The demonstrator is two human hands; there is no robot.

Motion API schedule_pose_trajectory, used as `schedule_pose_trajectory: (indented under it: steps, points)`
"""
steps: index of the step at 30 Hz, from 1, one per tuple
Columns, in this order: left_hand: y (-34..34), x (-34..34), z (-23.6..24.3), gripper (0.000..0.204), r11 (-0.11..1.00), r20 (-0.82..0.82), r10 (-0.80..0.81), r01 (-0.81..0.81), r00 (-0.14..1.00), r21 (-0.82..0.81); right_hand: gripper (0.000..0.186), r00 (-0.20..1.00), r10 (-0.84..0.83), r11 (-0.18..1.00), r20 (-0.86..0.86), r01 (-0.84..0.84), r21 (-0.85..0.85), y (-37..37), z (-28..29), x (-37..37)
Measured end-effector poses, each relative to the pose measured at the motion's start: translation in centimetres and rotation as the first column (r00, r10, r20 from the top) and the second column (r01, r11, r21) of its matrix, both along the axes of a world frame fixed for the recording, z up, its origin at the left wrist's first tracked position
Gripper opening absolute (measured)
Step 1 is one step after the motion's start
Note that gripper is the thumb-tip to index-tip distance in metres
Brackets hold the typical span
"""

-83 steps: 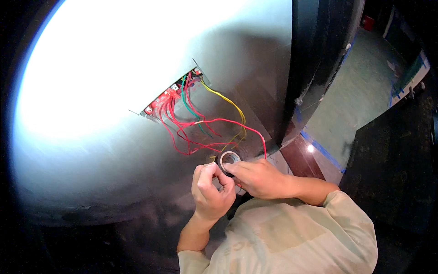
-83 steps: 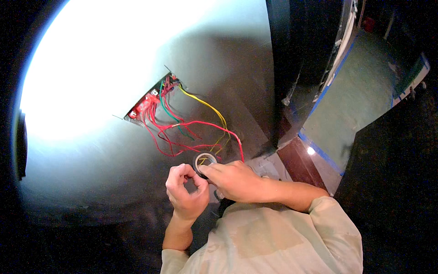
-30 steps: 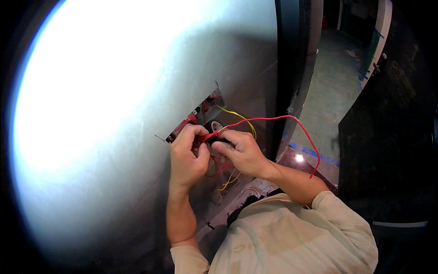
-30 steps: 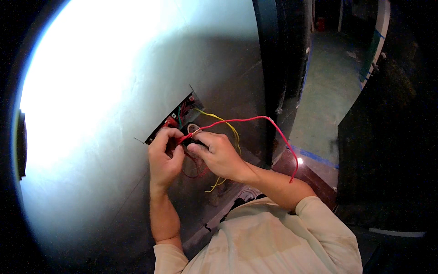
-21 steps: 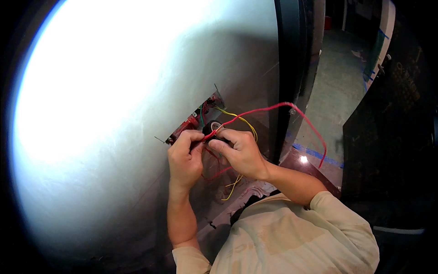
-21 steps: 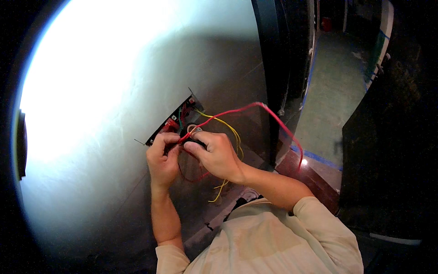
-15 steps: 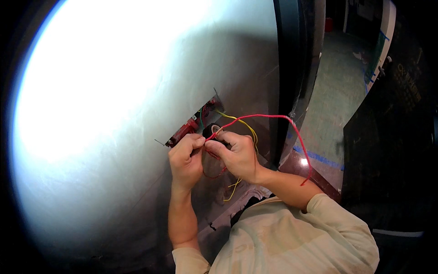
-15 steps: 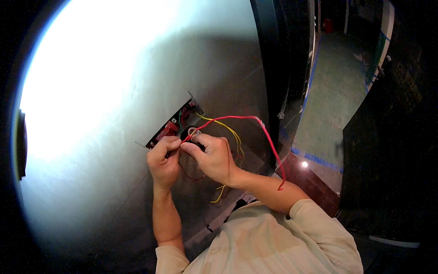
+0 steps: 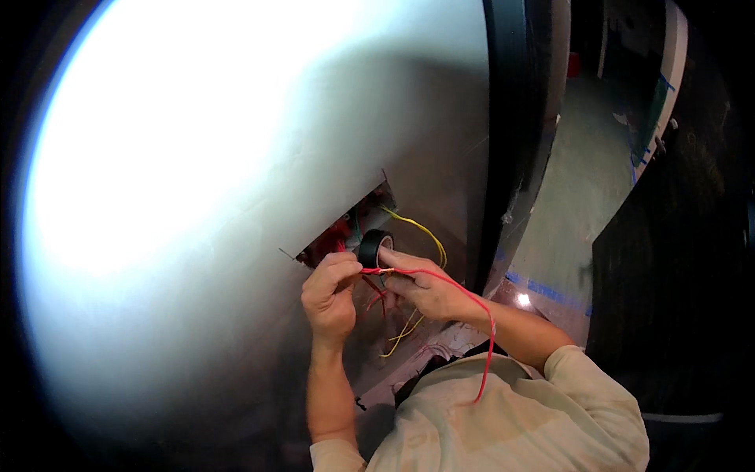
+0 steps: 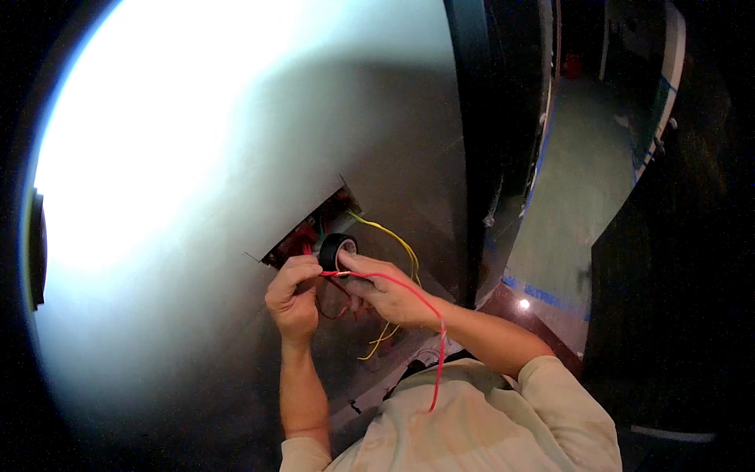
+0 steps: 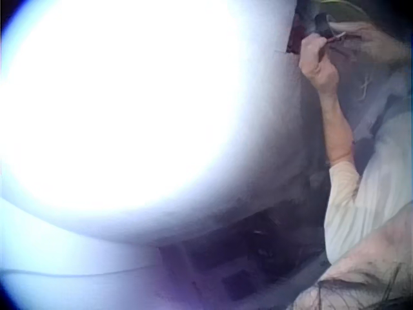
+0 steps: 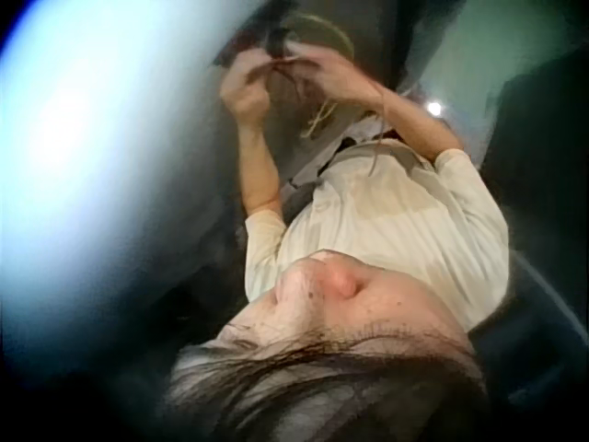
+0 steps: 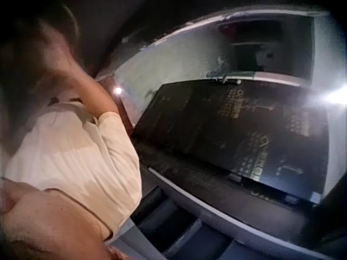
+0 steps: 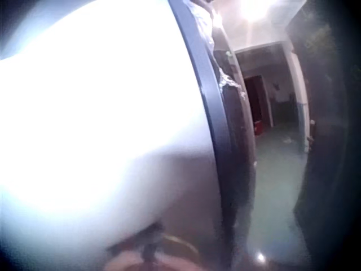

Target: The person works on an electrical junction box mounted on a wall, stripping wire ends with pliers and twisting connections. They wrap the wire joints with black electrical tape and organize the wires inside the box. The person uses pliers to cut and strip wires and applies tape to insulate the connections.

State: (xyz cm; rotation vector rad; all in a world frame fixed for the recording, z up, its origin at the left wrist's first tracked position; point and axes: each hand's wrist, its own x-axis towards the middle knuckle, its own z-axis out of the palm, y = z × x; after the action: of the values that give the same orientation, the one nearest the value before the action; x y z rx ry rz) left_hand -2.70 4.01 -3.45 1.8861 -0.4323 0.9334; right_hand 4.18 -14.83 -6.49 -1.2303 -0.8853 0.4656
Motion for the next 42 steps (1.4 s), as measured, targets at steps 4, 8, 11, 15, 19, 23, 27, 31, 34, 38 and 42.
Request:
schedule_pose_trajectory:
  steps: [4, 8, 11, 15, 19, 23, 27, 31, 34, 38, 42]
  points:
    - [0.3, 0.2, -0.1, 0.024, 0.998, 0.026, 0.003, -0.005, 1.0, 0.057, 0.06, 0.995, 0.036, 0.991, 0.09, -0.024, -0.133, -0.7, 1.7, 3.3]
    - [1.7, -0.3, -0.2, 0.014, 0.98, -0.104, 0.055, -0.034, 0.993, 0.197, 0.048, 0.964, 0.263, 0.947, 0.027, -0.253, -0.199, -1.9, 4.5, 6.3]
    - [0.9, 0.5, 0.0, 0.014, 0.976, -0.042, 0.064, -0.054, 0.997, 0.212, 0.045, 0.899, 0.437, 0.85, -0.002, -0.414, -0.326, -2.3, 5.3, 9.3]
    - [0.0, 0.4, 1.2, 0.019, 0.97, -0.048, 0.08, -0.067, 0.996, 0.232, 0.049, 0.743, 0.65, 0.732, 0.162, -0.553, -0.398, -2.7, 7.7, 9.9]
    - [-0.5, -0.1, 1.4, 0.018, 0.938, -0.111, 0.234, -0.194, 0.966, 0.288, 0.055, 0.717, 0.674, 0.717, 0.178, -0.577, -0.391, -3.8, 11.7, 7.2]
    - [-3.0, 0.2, 2.7, 0.021, 0.972, -0.176, 0.23, -0.233, 0.957, 0.003, 0.045, 0.894, 0.416, 0.868, -0.168, -0.445, -0.221, -5.0, 7.2, 3.2]
    - [-2.1, 0.9, 1.6, 0.028, 0.969, -0.316, 0.079, -0.147, 0.945, -0.198, 0.018, 0.905, 0.239, 0.965, 0.352, -0.18, -0.191, -4.5, 0.8, 2.5]
    - [-0.2, -0.5, 3.1, 0.023, 0.953, -0.422, -0.13, -0.005, 0.897, -0.303, 0.026, 0.542, -0.038, 0.956, 0.84, 0.265, -0.128, -3.0, 0.2, 2.6]
    - [0.7, -0.8, 2.7, 0.018, 0.918, -0.396, -0.237, 0.07, 0.887, -0.391, 0.029, 0.415, -0.085, 0.929, 0.906, 0.362, -0.079, -2.4, 1.0, 4.4]
    - [1.5, -0.6, 2.2, 0.016, 0.931, -0.361, -0.263, 0.137, 0.895, -0.337, 0.026, 0.373, -0.038, 0.893, 0.927, 0.428, -0.136, -2.1, 3.5, 5.1]
    - [1.1, -0.7, 2.4, 0.017, 0.971, -0.394, -0.18, 0.099, 0.901, -0.217, 0.016, 0.936, 0.119, 0.989, 0.331, -0.085, -0.117, -1.6, 4.4, 6.9]
